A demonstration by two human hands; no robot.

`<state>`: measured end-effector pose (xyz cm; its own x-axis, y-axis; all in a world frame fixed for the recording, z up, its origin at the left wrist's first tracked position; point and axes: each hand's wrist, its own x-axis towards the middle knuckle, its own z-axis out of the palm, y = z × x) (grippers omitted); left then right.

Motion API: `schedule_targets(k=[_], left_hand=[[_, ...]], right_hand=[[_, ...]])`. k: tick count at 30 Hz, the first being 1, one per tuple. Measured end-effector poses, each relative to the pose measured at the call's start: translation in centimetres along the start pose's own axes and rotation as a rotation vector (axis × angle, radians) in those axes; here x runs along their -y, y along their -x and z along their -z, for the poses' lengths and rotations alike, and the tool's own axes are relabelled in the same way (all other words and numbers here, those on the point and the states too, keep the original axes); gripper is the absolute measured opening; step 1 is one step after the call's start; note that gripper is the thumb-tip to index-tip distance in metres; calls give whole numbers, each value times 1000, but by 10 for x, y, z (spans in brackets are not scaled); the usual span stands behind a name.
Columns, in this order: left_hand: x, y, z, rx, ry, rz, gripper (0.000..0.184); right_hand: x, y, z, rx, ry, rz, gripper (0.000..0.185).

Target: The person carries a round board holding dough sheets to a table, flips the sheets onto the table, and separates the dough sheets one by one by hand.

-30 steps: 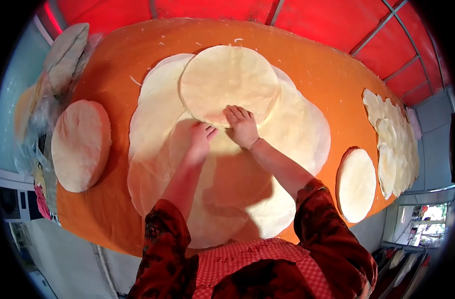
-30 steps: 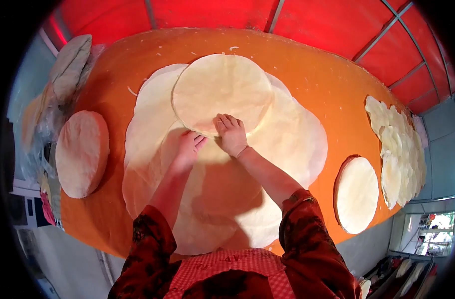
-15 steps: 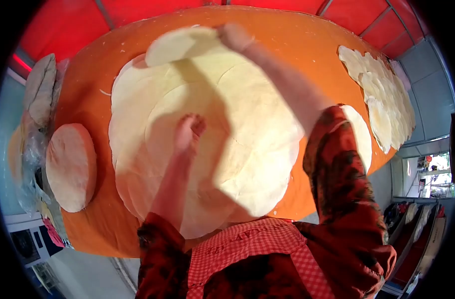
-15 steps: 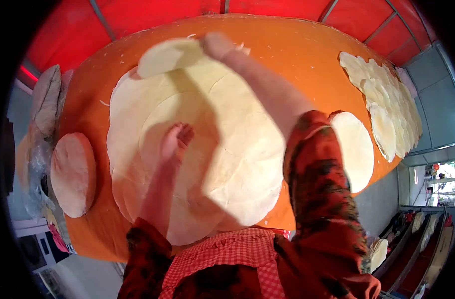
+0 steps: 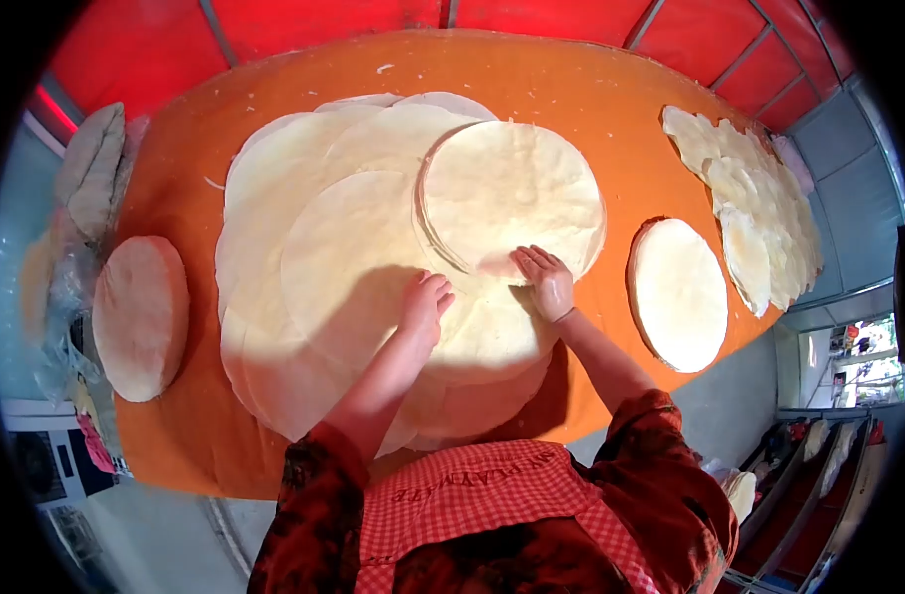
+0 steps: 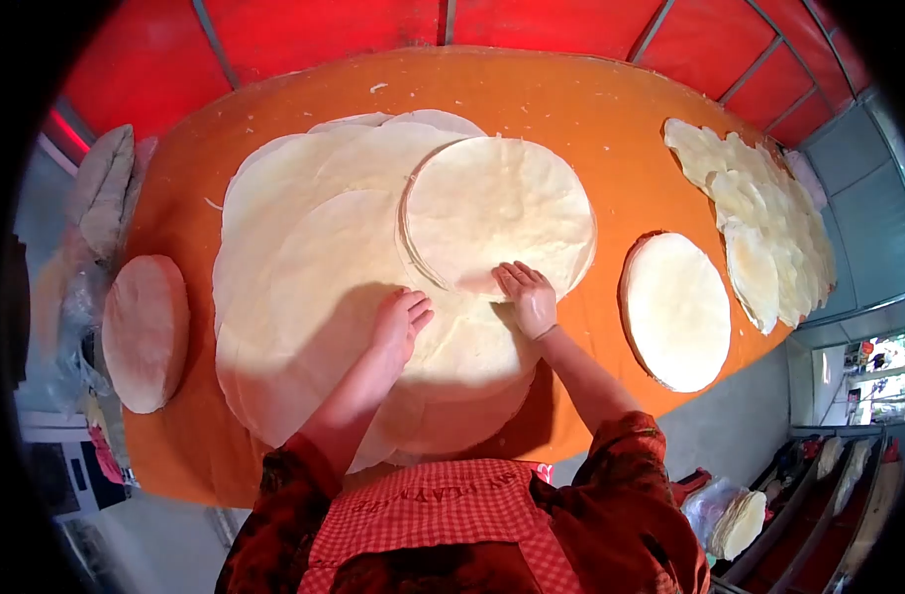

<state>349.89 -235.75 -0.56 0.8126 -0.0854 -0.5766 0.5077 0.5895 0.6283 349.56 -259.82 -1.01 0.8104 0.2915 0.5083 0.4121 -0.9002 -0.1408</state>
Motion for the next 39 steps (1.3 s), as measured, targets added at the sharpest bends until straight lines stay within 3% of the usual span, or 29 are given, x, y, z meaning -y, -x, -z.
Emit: schedule_targets(k=[5, 10, 16, 21, 24, 27, 34, 35, 36, 37, 39], left_hand=[[14, -21, 7, -14, -7, 4, 4], [8, -22, -1, -62, -123, 36, 13], [-2, -17, -9, -93, -180, 87, 18], [-1, -25, -6, 46, -134, 78, 23], [-8, -24, -8, 142, -42, 137, 26], [-14, -12, -21, 135, 31, 169, 30], [-1, -10, -16, 307, 253, 185, 30], [2, -7, -9, 289, 296, 231, 27], [1, 7, -3, 267, 210, 127, 26], [1, 25, 4, 241, 126, 27, 25], [6, 48, 28, 78, -23, -120, 24]], right_hand=[[15, -16, 16, 14, -79, -20, 21], [37, -8, 2, -3, 1, -49, 21], [41, 2, 0, 79, 96, 11, 42], [42, -2, 22, 144, -44, 21, 53], [45, 1, 22, 13, -107, 55, 57], [41, 5, 14, 31, -78, 1, 59], [35, 2, 3, -4, 9, 26, 41], [35, -5, 8, 64, -87, -4, 38], [29, -15, 13, 136, -180, -35, 37], [-6, -25, -20, 71, 60, 17, 36], [-15, -95, 16, 201, 60, -121, 28]])
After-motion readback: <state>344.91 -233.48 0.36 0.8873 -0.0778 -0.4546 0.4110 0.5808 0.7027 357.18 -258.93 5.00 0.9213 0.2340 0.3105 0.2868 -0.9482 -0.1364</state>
